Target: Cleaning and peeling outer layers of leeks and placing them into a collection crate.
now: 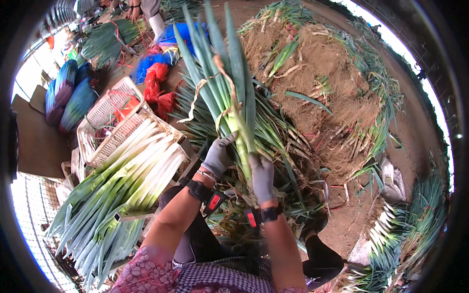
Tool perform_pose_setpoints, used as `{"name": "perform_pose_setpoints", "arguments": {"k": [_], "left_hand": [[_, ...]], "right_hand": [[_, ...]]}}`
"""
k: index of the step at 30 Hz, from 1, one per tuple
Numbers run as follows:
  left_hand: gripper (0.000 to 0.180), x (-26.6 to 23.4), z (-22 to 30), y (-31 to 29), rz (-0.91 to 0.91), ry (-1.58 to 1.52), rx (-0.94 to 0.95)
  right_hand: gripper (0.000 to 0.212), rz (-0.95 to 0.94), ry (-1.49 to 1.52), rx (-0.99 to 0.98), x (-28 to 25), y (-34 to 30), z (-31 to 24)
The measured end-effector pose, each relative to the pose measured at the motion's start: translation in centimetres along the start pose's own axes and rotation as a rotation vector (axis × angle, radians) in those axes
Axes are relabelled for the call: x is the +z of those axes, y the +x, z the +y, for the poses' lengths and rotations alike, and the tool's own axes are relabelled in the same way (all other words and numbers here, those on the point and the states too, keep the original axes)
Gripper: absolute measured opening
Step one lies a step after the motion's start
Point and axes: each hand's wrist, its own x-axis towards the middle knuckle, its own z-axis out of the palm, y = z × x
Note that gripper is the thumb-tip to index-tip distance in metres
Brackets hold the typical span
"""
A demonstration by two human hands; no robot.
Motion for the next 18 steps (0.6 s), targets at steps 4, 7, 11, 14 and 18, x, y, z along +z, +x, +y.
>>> {"name": "perform_pose_setpoints", "arguments": {"k": [4, 7, 11, 14, 18], "left_hand": [[0.029, 0.0, 2.1, -0.5, -0.010, -0.013, 0.086], [0.030, -0.1, 2.0, -0.7, -0.101, 0.084, 0.094], [0.040, -0.3, 2.4, -2.3, -0.141, 0.046, -0.004], [0.044, 1.6, 0.2, -3.5, -0.176, 0.024, 0.079], [0.047, 2.1, 0.4, -2.6, -0.141, 0.256, 0.076]], "right_hand": [[0.034, -0.157, -0.018, 0.253, 0.2, -5.8, 6.3], [0.038, -0.218, -0.045, 0.457, -3.5, -13.4, 11.4], [0.045, -0.128, 0.313, 0.360, -3.8, -6.5, 2.5], [0.041, -0.201, 0.451, 0.238, -1.6, 0.3, -8.0], [0.038, 0.038, 0.461, 0.048, 1.0, 0.6, -4.8]]}}
